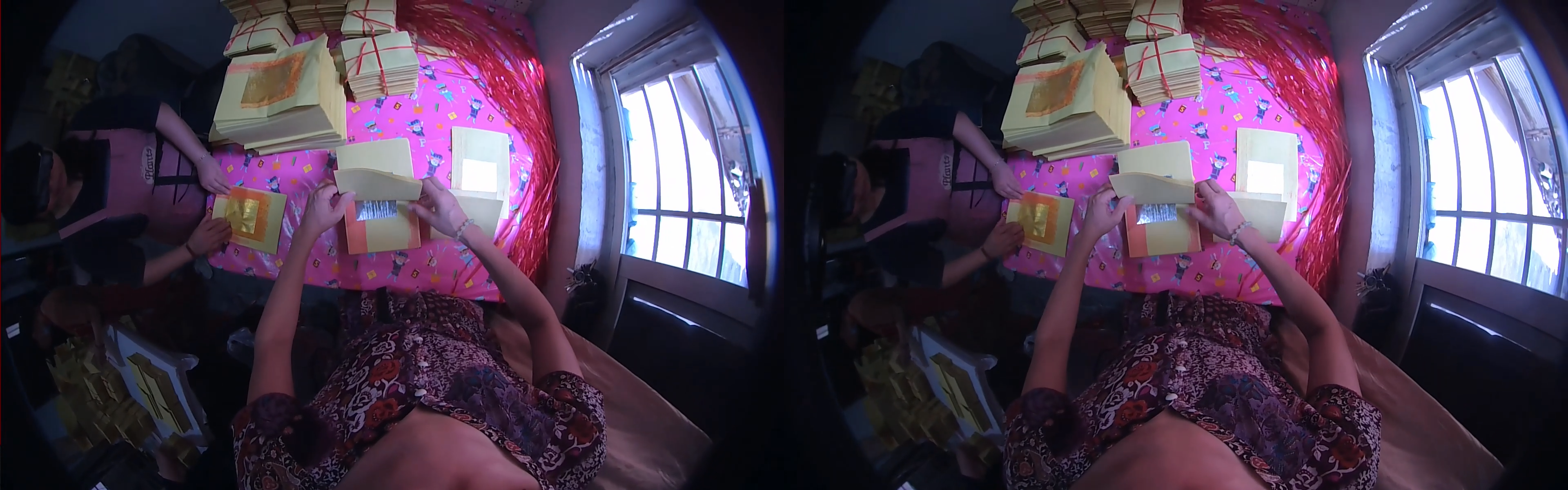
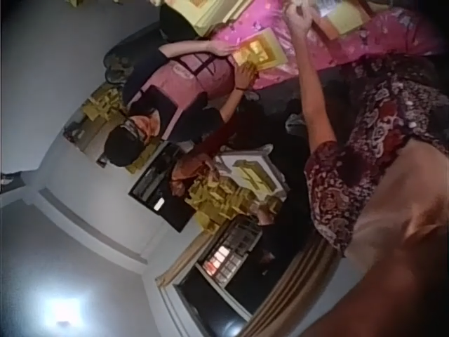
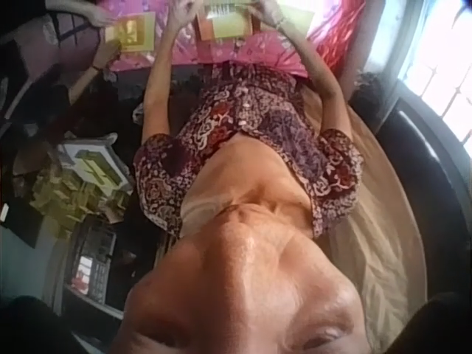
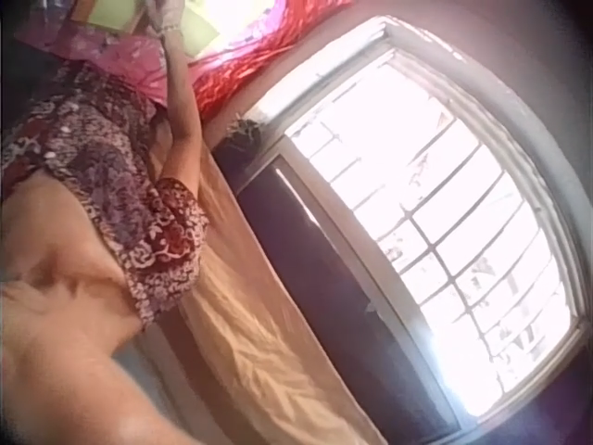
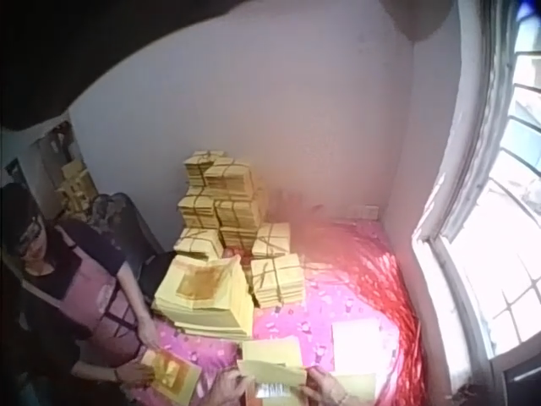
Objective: Bundling stacks of yellow joss paper and tying them with red ribbons.
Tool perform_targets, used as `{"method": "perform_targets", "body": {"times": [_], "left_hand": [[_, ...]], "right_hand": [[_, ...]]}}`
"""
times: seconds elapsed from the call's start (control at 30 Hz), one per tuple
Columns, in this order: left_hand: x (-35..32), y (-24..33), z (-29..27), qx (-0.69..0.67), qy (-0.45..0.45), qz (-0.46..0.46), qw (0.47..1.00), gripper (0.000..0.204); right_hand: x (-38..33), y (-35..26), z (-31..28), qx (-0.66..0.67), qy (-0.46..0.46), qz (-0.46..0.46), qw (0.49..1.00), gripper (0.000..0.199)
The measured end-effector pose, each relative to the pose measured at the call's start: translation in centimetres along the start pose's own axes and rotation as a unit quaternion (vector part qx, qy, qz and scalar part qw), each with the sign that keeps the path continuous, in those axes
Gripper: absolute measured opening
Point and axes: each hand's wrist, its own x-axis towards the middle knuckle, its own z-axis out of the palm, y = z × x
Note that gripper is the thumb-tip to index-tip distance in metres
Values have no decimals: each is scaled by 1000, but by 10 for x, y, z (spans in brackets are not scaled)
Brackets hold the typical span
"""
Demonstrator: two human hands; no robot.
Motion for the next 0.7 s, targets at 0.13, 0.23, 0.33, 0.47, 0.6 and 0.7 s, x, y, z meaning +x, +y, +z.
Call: {"method": "perform_targets", "body": {"times": [0.13,0.23,0.33,0.47,0.6,0.7], "left_hand": [[6,3,5,-69,11,-111,991,20],[17,15,9,-49,8,-181,982,20],[10,0,20,-83,58,-190,977,25],[11,0,30,-111,87,-184,973,31],[13,3,32,-121,99,-184,970,39],[14,4,32,-121,95,-195,969,43]], "right_hand": [[19,9,12,45,86,95,991,30],[26,17,15,-16,98,126,987,33],[33,23,27,11,121,144,982,36],[35,30,32,-2,134,187,973,36],[36,27,30,-11,132,200,971,36],[38,31,31,-16,122,209,970,37]]}}
